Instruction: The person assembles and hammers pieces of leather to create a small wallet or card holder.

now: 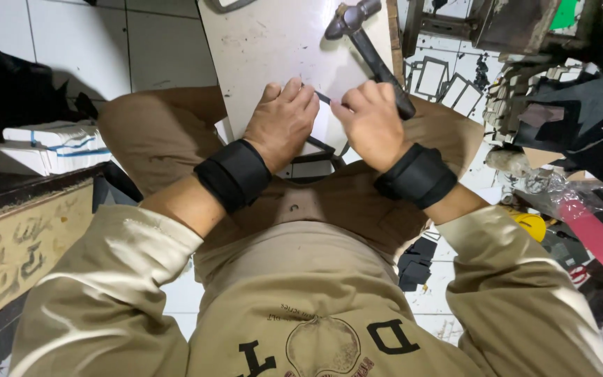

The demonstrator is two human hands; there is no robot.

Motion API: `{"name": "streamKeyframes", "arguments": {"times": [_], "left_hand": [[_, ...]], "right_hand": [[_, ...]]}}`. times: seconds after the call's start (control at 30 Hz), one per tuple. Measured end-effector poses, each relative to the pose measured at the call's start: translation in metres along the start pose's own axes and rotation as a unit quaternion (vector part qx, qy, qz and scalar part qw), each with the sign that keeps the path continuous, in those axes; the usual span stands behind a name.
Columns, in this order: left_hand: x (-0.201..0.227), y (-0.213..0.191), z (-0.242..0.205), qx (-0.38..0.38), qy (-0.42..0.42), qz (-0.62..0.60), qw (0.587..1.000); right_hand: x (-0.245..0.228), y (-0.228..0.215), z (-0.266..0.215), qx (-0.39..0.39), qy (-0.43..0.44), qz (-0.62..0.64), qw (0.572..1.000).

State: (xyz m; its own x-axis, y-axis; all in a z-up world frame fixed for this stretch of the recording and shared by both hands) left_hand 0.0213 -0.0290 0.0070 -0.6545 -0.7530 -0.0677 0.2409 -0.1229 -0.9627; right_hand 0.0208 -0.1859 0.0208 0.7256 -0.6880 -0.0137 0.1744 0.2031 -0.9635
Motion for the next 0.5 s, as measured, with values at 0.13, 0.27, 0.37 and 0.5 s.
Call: {"name": "streamKeyframes", "arguments": {"times": [0.13, 0.27, 0.37, 0.5], "left_hand": [[-0.002, -0.002, 0.001, -0.011, 0.001, -0.017, 1.000], [-0.002, -0.001, -0.001, -0.017, 0.005, -0.040, 0.999], [-0.002, 0.000, -0.003, -0.008, 0.003, -0.054, 0.998], [-0.003, 0.001, -0.003, 0.000, -0.005, -0.065, 0.998]], "right_hand": [[0.011, -0.007, -0.003, 0.029, 0.077, 0.156, 0.984], [0.006, -0.009, 0.004, 0.051, 0.084, 0.131, 0.986], [0.007, -0.003, 0.015, 0.047, 0.084, 0.153, 0.984], [0.009, 0.010, 0.028, 0.035, 0.085, 0.191, 0.977]]}}
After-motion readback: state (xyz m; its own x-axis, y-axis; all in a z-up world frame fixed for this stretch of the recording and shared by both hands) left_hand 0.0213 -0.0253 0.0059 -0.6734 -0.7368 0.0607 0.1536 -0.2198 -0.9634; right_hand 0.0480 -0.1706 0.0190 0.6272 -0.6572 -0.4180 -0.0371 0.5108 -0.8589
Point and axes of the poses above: each hand's wrist, its own z-axis towards the middle knuckle, its own y-axis out of the palm, x = y × z, the point moved 5 cm from there along z, towards the middle knuckle, and after that the axes turned 2 degrees about x, right-handed, at the moved point
